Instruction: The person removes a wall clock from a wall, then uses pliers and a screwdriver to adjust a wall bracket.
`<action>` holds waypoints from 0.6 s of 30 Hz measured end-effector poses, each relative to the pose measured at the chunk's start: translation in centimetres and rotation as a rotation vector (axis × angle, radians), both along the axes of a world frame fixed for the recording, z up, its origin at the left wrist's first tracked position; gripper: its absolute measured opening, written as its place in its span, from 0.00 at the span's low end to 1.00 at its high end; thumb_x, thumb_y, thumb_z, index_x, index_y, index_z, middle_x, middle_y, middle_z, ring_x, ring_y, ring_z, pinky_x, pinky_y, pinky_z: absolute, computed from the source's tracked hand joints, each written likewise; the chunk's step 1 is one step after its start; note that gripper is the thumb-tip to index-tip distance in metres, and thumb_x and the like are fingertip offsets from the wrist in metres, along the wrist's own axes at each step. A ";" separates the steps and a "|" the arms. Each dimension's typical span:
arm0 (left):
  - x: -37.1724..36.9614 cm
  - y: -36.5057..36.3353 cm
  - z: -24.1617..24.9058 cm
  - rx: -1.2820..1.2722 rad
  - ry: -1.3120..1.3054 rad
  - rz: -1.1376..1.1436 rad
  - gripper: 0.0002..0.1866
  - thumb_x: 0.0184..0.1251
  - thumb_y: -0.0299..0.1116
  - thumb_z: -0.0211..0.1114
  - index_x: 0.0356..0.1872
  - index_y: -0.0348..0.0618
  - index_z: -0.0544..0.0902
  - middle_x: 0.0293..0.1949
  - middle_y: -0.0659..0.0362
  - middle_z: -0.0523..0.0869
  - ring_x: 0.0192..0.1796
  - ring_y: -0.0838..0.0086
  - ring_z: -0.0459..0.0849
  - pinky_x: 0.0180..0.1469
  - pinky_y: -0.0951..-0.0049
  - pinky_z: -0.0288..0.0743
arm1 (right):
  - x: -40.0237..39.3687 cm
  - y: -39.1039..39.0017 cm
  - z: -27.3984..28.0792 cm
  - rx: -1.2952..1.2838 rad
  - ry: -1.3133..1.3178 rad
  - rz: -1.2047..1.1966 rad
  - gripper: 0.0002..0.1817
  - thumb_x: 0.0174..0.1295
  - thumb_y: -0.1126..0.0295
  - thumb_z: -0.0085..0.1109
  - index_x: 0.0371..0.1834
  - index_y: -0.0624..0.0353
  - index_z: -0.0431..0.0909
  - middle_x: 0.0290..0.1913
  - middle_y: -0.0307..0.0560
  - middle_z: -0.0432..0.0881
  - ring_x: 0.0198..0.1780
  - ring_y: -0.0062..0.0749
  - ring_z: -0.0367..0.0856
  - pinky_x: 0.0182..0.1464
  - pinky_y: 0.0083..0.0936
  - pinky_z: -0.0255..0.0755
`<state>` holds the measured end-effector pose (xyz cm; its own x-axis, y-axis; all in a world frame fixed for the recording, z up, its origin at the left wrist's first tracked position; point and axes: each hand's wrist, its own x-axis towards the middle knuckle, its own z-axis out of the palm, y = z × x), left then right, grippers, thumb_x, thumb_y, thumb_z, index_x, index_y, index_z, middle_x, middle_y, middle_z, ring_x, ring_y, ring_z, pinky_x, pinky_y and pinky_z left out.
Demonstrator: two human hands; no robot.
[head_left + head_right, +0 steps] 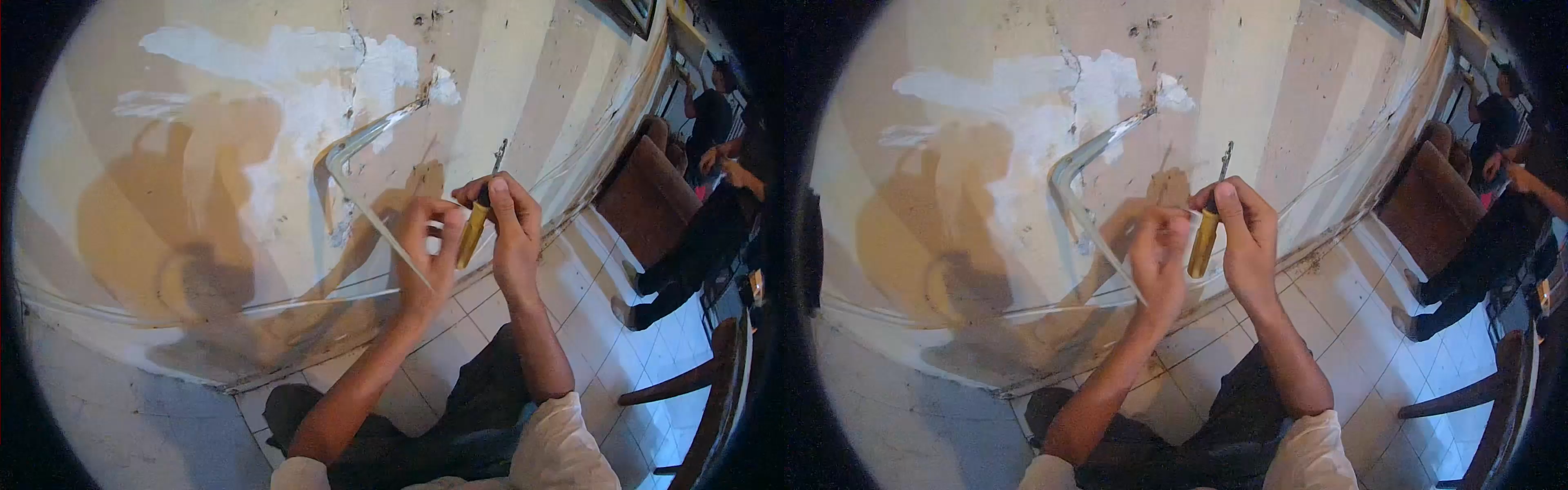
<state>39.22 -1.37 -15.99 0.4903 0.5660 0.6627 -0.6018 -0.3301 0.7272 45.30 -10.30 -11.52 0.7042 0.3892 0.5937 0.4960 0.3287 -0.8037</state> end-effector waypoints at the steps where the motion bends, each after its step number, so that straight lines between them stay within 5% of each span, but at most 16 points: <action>1: 0.1 0.5 0.1 -0.115 0.002 0.024 0.13 0.74 0.39 0.60 0.42 0.37 0.79 0.33 0.58 0.81 0.39 0.77 0.79 0.41 0.74 0.74 | 0.5 0.6 -0.2 0.044 0.009 0.035 0.21 0.78 0.57 0.43 0.34 0.62 0.76 0.29 0.39 0.77 0.31 0.19 0.75 0.35 0.19 0.71; 6: 0.7 1.8 2.6 -0.381 0.031 -0.032 0.14 0.73 0.39 0.64 0.41 0.35 0.81 0.34 0.62 0.83 0.38 0.82 0.79 0.42 0.80 0.73 | 1.0 2.6 0.1 0.104 0.337 0.347 0.14 0.79 0.58 0.39 0.43 0.56 0.70 0.21 0.35 0.69 0.19 0.15 0.61 0.20 0.15 0.55; 13: 1.0 2.8 4.9 -0.056 -0.032 -0.005 0.12 0.68 0.31 0.69 0.46 0.35 0.82 0.40 0.59 0.86 0.39 0.80 0.81 0.45 0.81 0.74 | -0.5 3.0 0.8 0.030 0.259 0.228 0.10 0.77 0.61 0.44 0.46 0.56 0.66 0.22 0.35 0.69 0.20 0.14 0.63 0.21 0.13 0.55; 18: 1.5 4.3 3.7 0.087 -0.031 -0.080 0.08 0.69 0.31 0.66 0.40 0.36 0.80 0.38 0.58 0.83 0.35 0.80 0.82 0.38 0.81 0.74 | -0.3 1.8 0.0 0.043 0.223 0.317 0.08 0.74 0.68 0.49 0.46 0.55 0.61 0.25 0.35 0.71 0.21 0.12 0.63 0.20 0.13 0.55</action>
